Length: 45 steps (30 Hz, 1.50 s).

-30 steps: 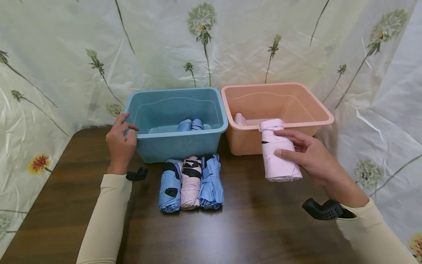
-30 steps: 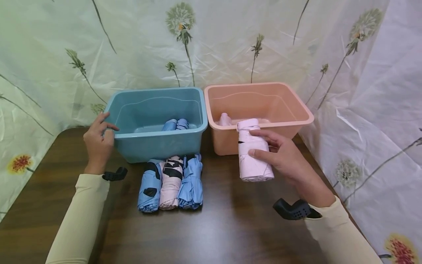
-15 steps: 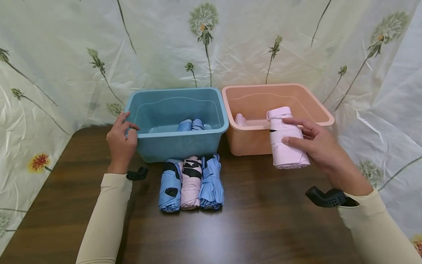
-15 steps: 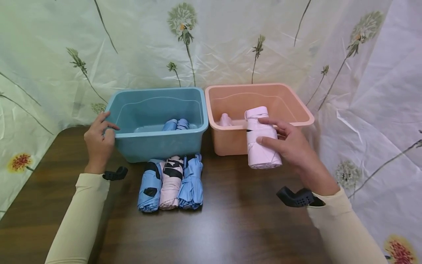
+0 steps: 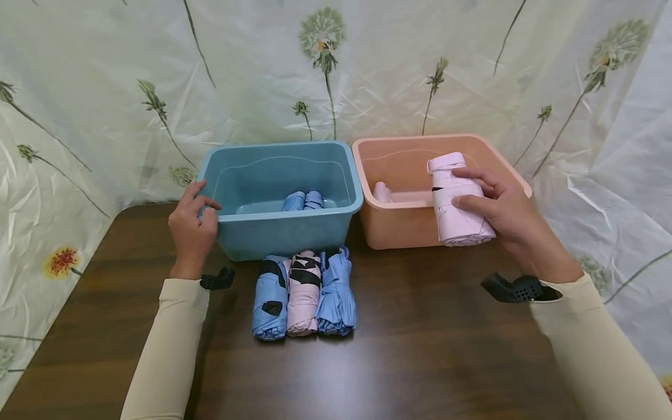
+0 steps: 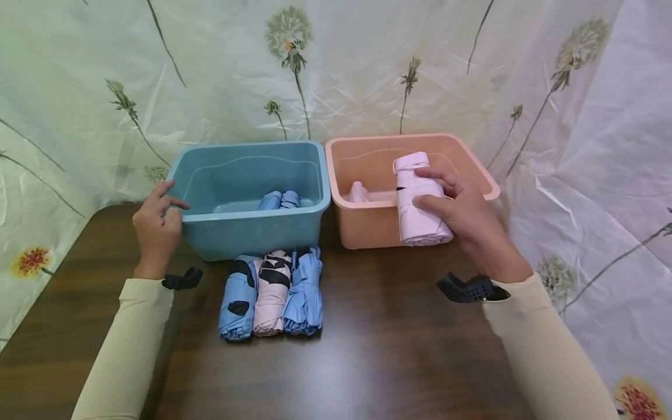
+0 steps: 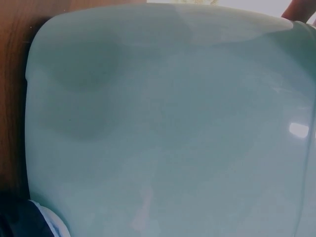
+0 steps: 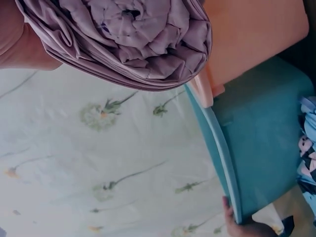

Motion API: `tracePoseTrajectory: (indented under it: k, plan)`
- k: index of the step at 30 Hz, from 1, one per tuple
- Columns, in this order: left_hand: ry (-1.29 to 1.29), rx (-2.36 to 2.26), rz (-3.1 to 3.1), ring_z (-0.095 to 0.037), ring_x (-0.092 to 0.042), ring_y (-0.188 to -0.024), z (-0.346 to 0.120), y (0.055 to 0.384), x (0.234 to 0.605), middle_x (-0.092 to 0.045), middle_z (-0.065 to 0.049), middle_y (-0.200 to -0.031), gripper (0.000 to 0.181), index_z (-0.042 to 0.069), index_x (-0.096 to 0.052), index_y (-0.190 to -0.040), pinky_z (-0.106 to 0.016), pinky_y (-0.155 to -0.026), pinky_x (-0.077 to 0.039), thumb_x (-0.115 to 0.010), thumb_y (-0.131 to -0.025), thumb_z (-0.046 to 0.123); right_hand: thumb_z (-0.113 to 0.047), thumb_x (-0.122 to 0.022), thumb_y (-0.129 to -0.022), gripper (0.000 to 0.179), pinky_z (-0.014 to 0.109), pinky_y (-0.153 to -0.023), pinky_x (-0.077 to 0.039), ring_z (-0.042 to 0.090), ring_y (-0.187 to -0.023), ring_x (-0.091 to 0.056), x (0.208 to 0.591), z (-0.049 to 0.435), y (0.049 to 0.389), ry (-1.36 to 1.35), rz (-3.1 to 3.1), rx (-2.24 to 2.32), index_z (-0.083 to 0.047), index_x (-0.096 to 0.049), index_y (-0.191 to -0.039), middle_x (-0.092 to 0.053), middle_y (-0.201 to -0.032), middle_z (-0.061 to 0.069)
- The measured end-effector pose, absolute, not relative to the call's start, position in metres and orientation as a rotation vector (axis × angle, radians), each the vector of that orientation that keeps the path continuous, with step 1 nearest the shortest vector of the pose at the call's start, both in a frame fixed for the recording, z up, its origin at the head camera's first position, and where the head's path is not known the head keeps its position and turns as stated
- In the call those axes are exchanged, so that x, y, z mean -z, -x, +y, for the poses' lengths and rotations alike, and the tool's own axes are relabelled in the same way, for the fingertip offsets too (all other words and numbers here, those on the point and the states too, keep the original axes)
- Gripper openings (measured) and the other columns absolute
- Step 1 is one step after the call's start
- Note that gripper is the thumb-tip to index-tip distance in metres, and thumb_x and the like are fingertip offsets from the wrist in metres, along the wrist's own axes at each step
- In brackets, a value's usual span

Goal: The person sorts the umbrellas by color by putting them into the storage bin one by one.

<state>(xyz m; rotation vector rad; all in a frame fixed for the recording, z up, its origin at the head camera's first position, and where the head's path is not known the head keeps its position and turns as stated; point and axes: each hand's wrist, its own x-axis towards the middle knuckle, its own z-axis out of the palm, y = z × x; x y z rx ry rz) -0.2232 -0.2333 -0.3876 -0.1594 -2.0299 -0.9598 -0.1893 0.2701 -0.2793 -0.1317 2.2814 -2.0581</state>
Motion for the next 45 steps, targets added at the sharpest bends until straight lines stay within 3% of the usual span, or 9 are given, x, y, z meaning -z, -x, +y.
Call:
tracePoseTrajectory:
  k: [6,14,32,45]
  plan:
    - [0.147,0.952,-2.04,-0.024,-0.058,-0.12,-0.234,0.222,0.386,-0.063,-0.007,-0.127,0.034,0.0,-0.07,-0.068,-0.027,-0.041,-0.015,-0.038,-0.08,0.004,-0.007,-0.067,-0.088,0.047,0.025,-0.061,-0.052,0.013,-0.074,-0.064,0.276,0.268,0.204,0.104,2.288,2.064,-0.019,-0.055,-0.132,-0.058,-0.114,0.0]
    - [0.146,0.959,-2.053,-0.011,-0.045,-0.131,-0.231,0.222,0.387,-0.062,-0.005,-0.129,0.033,0.0,-0.07,-0.069,-0.027,-0.041,-0.017,-0.039,-0.081,0.004,-0.011,-0.067,-0.089,0.049,0.026,-0.062,-0.054,0.012,-0.076,-0.065,0.272,0.267,0.218,0.072,2.262,2.048,-0.018,-0.051,-0.135,-0.052,-0.117,0.003]
    - [0.135,0.958,-2.063,-0.02,-0.048,-0.13,-0.234,0.224,0.389,-0.062,-0.005,-0.129,0.033,0.0,-0.07,-0.07,-0.029,-0.041,-0.019,-0.039,-0.081,0.005,-0.013,-0.065,-0.091,0.052,0.026,-0.066,-0.053,0.015,-0.089,-0.059,0.272,0.274,0.257,0.055,2.215,2.056,-0.016,-0.046,-0.14,-0.039,-0.13,0.002]
    - [0.14,0.955,-2.055,-0.016,-0.046,-0.132,-0.232,0.222,0.388,-0.062,-0.008,-0.129,0.033,-0.001,-0.069,-0.07,-0.029,-0.042,-0.018,-0.039,-0.082,0.005,-0.008,-0.06,-0.093,0.055,0.028,-0.065,-0.055,0.017,-0.083,-0.064,0.278,0.277,0.283,0.167,2.173,2.081,-0.008,-0.042,-0.145,-0.043,-0.13,0.011]
